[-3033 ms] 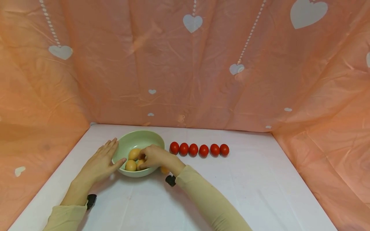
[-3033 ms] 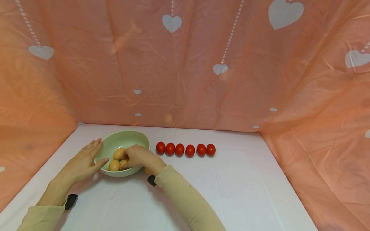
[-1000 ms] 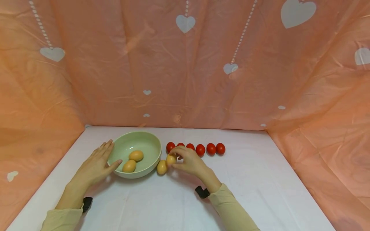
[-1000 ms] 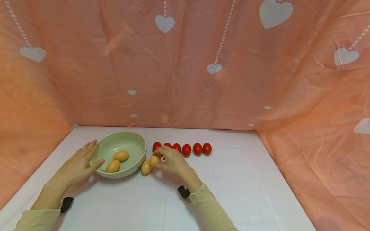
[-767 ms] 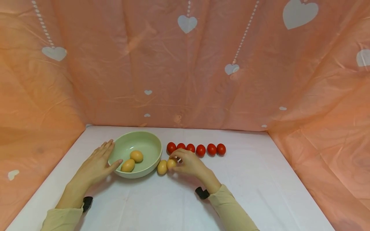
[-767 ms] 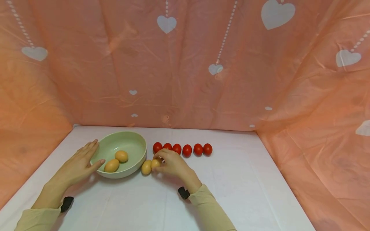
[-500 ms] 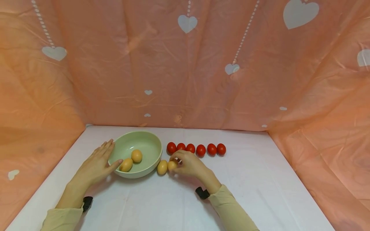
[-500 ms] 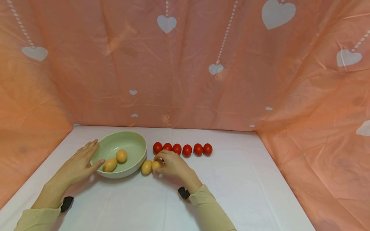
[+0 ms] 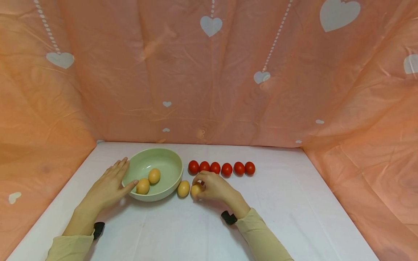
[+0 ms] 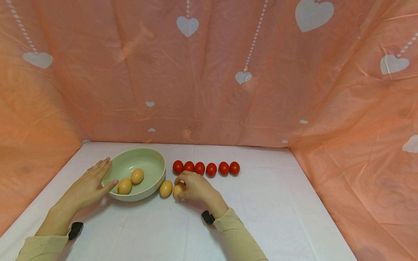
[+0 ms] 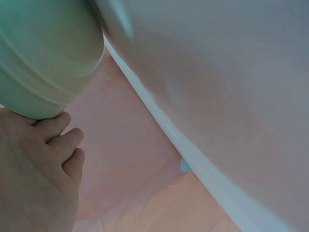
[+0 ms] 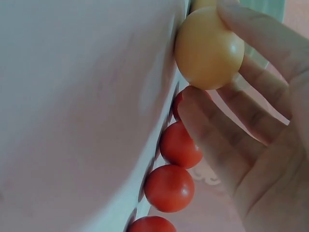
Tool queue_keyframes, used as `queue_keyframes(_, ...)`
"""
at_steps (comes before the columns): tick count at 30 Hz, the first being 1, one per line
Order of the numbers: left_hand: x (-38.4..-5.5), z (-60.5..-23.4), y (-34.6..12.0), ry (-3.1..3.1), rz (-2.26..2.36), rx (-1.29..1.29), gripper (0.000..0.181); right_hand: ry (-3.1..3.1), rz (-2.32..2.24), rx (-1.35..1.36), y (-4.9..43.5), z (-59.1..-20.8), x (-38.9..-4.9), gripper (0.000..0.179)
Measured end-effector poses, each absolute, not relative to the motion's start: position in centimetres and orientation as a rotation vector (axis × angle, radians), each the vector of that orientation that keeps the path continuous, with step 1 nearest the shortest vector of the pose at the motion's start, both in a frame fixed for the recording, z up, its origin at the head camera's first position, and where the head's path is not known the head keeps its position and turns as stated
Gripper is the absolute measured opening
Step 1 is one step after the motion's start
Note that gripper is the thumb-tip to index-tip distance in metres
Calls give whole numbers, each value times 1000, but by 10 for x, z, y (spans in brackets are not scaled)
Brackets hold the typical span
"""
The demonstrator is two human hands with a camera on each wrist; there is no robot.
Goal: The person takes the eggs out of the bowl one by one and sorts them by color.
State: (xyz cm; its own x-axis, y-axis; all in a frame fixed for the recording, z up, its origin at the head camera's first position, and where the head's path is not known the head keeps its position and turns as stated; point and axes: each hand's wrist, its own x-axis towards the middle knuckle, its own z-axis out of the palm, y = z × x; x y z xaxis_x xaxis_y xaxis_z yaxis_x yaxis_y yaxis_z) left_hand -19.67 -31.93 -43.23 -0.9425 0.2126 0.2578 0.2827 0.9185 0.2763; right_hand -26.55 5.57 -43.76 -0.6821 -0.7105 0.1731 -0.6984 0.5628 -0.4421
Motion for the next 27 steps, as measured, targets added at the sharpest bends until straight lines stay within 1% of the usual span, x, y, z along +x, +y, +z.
queue_keyframes(17, -197, -434, -320, -2848, -457, -379, 87, 2781, -688, -1207, 57, -437, -265, 40)
queue_keyframes(27, -197, -434, -320, -2847, -464, -382, 87, 2780, -661, -1220, 58, -436, -266, 39)
